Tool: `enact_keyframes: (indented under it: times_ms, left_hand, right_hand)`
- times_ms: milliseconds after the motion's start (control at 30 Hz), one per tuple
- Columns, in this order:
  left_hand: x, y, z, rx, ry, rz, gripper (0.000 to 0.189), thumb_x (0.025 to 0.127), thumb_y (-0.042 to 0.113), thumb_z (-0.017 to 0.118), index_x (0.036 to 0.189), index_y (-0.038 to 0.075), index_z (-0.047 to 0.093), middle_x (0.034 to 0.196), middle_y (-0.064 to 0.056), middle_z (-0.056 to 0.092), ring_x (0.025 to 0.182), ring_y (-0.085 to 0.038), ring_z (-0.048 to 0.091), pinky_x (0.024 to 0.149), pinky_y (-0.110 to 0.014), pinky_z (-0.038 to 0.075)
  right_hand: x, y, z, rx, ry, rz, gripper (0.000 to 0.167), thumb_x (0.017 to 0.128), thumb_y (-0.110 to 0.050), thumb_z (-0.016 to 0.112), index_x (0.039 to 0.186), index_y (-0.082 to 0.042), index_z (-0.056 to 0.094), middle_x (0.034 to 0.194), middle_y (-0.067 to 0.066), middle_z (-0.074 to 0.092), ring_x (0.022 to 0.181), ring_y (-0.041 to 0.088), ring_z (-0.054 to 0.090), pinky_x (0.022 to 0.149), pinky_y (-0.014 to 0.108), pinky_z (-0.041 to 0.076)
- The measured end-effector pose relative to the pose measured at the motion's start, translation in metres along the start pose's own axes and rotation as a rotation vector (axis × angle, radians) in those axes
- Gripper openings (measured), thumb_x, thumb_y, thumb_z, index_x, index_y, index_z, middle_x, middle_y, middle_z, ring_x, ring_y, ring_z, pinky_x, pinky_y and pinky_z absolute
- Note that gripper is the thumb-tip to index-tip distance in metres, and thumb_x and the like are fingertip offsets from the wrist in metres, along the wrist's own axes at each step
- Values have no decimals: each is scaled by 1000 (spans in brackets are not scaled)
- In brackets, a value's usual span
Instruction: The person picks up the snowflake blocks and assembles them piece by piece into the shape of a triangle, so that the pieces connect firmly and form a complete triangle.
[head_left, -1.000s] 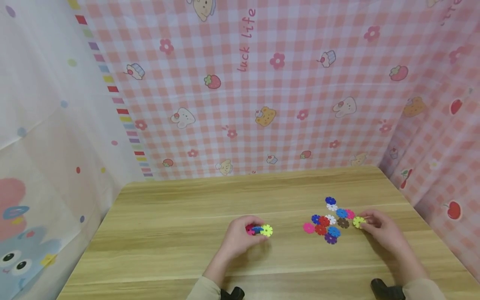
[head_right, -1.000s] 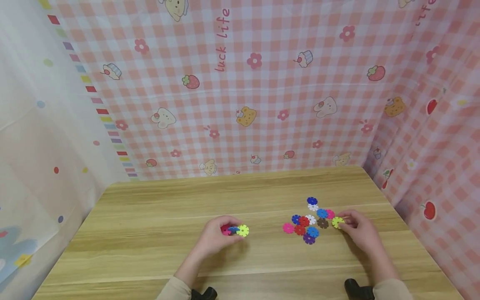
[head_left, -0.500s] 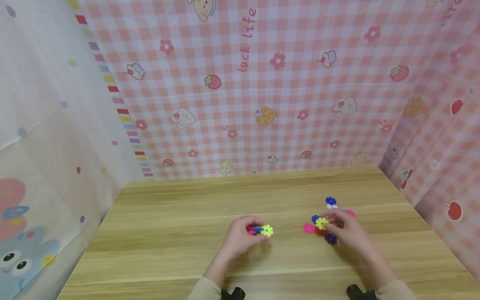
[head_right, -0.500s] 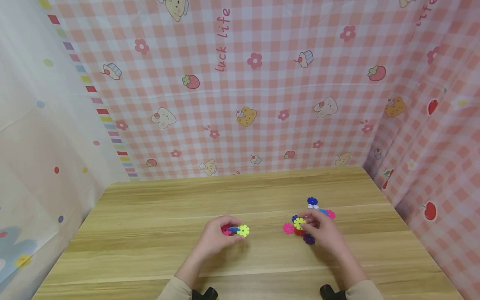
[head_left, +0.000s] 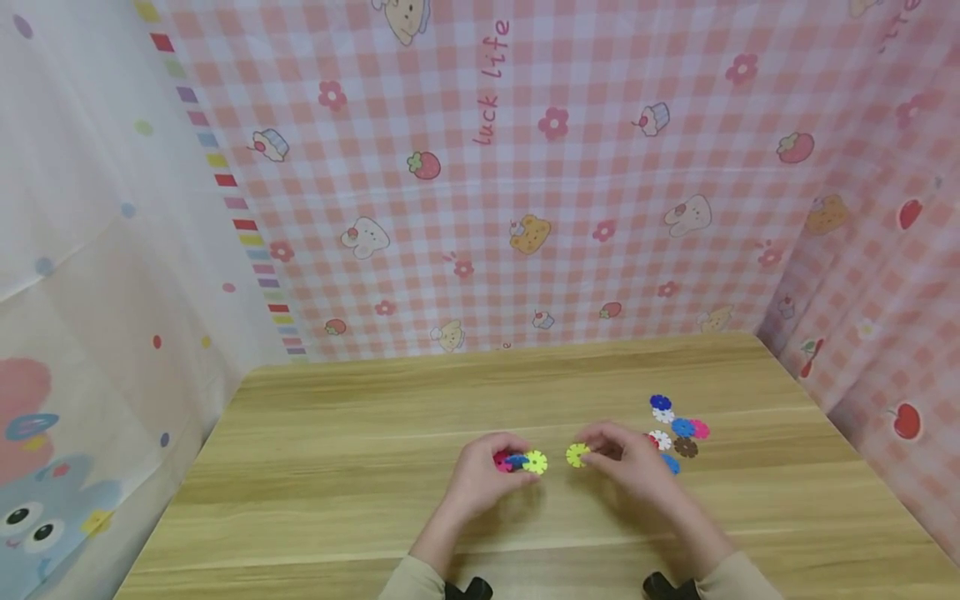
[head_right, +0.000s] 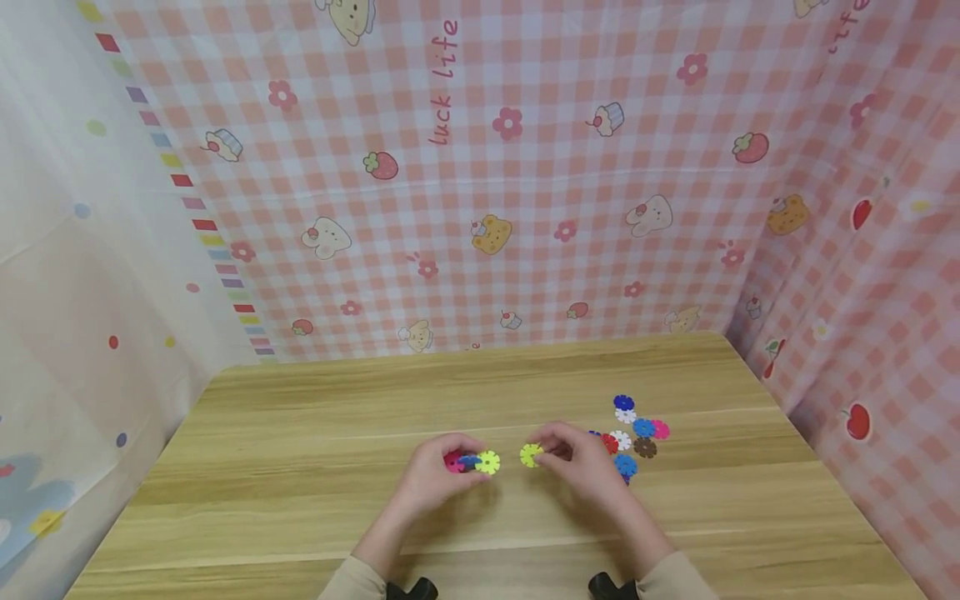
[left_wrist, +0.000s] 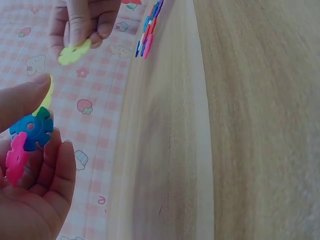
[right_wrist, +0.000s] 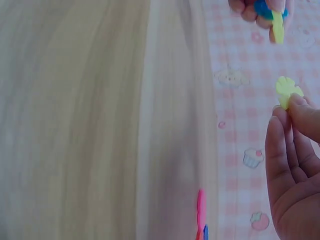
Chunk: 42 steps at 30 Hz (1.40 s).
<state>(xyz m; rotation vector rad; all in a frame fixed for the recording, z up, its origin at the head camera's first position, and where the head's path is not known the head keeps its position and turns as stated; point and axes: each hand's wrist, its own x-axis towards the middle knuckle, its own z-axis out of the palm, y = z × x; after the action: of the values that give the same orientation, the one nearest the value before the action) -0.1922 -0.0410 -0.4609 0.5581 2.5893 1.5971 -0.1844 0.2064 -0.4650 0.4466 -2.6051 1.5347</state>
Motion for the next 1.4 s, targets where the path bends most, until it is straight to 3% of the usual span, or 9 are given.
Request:
enact_keyframes:
  times_ms: [433, 733, 1100, 1400]
  left_hand:
    - [0, -1, 2, -29, 18, -1, 30, 74, 16, 87, 99, 8, 73, 93, 2, 68, 83, -13, 60, 73, -27, 53]
    - [0, 2, 4, -93, 69, -1, 25, 74, 12, 87, 95, 7, 74, 89, 2, 70, 79, -12, 61, 70, -23, 54]
    - [-1, 10, 6, -87, 67, 35, 24, 73, 7, 87, 94, 5, 75, 89, 2, 70, 79, -10, 62, 70, -24, 54]
    - [0, 2, 4, -69, 60, 24, 27, 75, 13, 87, 98, 8, 74, 94, 0, 70, 84, -16, 62, 74, -25, 53]
  right_hand:
    - [1, -16, 21, 61, 2, -11, 19, 84, -2, 75, 102, -7, 71, 91, 1, 70, 83, 13, 64, 78, 26, 54]
    - [3, -21, 27, 111, 42, 1, 14, 84, 1, 75, 96, -5, 72, 90, 3, 70, 82, 14, 64, 75, 25, 55]
    - [2, -22, 28, 115, 67, -105, 15, 81, 5, 76, 89, -8, 73, 87, 4, 70, 80, 13, 64, 74, 27, 56]
    - [4, -22, 25, 85, 50, 56, 13, 87, 0, 73, 99, -5, 71, 92, 1, 71, 86, 14, 65, 78, 25, 55]
